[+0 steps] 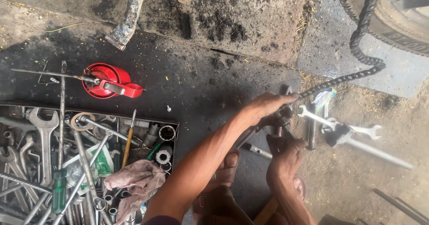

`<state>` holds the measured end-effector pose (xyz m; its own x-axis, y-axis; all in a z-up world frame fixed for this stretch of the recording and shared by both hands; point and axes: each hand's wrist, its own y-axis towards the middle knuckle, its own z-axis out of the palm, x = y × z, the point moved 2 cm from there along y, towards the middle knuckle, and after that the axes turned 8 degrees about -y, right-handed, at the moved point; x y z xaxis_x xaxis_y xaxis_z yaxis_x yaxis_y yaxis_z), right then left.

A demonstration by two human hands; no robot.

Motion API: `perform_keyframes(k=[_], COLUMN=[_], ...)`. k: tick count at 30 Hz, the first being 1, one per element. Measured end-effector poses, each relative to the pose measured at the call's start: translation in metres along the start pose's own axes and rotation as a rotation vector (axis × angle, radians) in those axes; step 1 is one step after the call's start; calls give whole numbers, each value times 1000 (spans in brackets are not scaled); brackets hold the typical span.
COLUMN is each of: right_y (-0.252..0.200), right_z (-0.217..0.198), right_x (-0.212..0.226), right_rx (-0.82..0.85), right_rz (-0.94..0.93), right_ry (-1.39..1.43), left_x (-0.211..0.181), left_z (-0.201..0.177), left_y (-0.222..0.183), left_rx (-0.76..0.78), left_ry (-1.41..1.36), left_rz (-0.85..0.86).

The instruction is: Repairing and adjusting a motorcycle chain using various hand tools.

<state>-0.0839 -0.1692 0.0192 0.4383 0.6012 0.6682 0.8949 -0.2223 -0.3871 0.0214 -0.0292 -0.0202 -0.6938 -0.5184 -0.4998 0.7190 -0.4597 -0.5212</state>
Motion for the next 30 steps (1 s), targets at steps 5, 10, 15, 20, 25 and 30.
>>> perform_keyframes(k=[5,10,15,20,25,30], right_y=[1,3,3,4,11,6], right_z=[1,0,-1,0,-2,-1], right_x=[7,7,8,2,-10,0], right_rx=[-53,-45,-26,2,-45,-71], right_rz=[115,120,122,28,81,99], right_ry=[210,256,215,282,144,46], left_x=[9,30,16,0,20,1], left_z=[-8,-22,-18,-12,-32,-27], left_y=[12,39,22,3,29,31], left_rx=[-87,-149,26,-76,19,40], left_ry=[170,160,4,103,-168,-393], left_rz=[-56,-40,-23,-24,30,-186])
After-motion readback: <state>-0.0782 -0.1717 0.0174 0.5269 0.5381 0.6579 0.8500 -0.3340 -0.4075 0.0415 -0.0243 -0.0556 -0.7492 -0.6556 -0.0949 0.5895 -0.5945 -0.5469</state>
